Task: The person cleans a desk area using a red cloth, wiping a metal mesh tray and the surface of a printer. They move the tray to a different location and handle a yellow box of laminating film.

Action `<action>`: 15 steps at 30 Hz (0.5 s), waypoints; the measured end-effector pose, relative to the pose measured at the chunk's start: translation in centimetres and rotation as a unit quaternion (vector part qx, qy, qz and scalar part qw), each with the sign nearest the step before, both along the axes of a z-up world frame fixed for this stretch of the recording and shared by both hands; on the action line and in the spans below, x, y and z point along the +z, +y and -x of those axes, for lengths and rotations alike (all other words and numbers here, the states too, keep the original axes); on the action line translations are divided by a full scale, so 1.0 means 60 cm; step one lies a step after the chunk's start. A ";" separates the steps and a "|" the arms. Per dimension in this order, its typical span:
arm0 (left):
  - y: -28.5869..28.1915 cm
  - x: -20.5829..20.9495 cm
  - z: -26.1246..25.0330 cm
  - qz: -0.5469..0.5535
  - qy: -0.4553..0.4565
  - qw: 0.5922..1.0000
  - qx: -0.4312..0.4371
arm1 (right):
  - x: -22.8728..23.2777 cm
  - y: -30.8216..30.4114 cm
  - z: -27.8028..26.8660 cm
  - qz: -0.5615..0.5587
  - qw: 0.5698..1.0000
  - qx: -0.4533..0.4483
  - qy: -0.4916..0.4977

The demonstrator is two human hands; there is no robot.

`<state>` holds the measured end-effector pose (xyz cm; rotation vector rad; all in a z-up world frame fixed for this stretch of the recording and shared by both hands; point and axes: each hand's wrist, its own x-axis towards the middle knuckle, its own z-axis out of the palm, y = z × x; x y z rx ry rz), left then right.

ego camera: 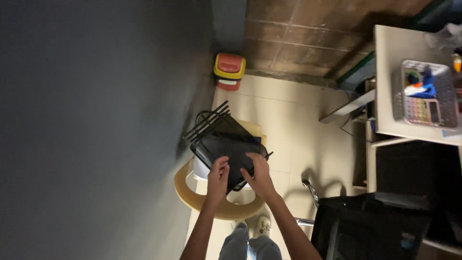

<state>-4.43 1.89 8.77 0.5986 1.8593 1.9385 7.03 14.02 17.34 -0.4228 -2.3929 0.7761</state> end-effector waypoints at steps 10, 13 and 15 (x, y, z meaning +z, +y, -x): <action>0.013 0.044 -0.073 0.010 0.106 0.985 -0.136 | -0.028 -0.003 -0.086 0.154 0.986 -0.054 0.016; 0.027 0.055 -0.115 0.023 0.110 0.976 -0.185 | -0.038 0.005 -0.131 0.187 0.978 -0.059 0.066; 0.035 0.072 -0.150 0.028 0.093 0.969 -0.226 | -0.031 0.007 -0.171 0.183 0.977 -0.072 0.083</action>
